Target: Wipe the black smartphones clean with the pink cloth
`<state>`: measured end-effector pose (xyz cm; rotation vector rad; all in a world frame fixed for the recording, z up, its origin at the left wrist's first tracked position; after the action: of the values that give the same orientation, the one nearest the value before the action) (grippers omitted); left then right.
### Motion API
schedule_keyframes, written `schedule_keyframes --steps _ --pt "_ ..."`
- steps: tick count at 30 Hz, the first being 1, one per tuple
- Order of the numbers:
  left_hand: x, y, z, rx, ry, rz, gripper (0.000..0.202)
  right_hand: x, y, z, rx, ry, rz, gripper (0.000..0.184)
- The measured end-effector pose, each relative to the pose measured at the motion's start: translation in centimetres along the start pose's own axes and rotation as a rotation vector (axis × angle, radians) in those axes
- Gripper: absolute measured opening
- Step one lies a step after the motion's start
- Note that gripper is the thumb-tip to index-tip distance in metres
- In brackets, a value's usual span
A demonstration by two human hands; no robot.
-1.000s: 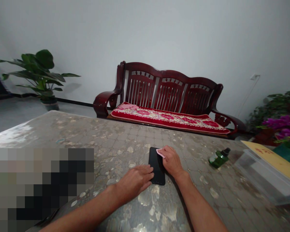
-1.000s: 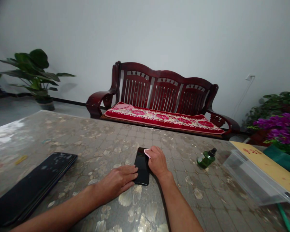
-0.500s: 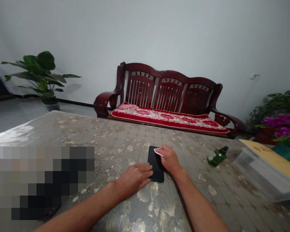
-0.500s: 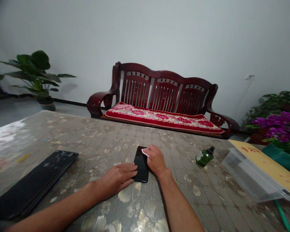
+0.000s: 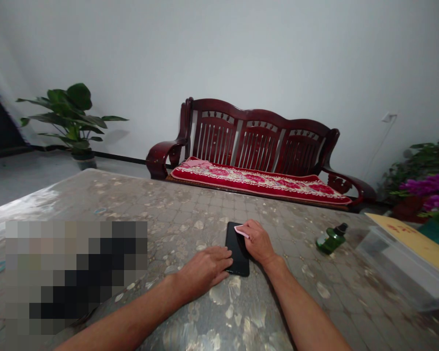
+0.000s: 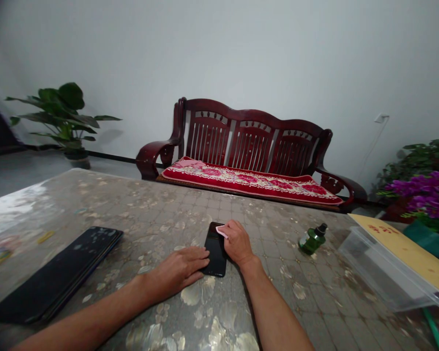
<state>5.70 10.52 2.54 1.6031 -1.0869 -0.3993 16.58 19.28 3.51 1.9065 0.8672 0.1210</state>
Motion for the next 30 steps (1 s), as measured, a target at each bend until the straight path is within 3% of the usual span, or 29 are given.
schedule_keyframes --steps 15,22,30 --pt "-0.2 -0.5 0.1 0.026 -0.02 -0.047 0.022 -0.3 0.3 0.3 0.059 0.066 0.004 0.039" --pt "0.1 -0.4 -0.1 0.005 -0.008 -0.075 0.016 -2.8 -0.1 0.4 -0.023 0.206 -0.012 0.037" --pt "0.2 -0.2 0.0 0.016 -0.009 -0.075 0.021 -1.1 0.2 0.6 0.035 0.124 0.01 0.037"
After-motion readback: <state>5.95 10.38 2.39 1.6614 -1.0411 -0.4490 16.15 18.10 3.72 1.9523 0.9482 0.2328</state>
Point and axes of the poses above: each hand's wrist, its own z-axis away from the middle knuckle, its own y-axis out of the back of the hand, x = y × z, the point moved 10 cm from there along -z, towards the middle knuckle, and after that the axes turned 1 degree about -x, right-handed, at the moved point
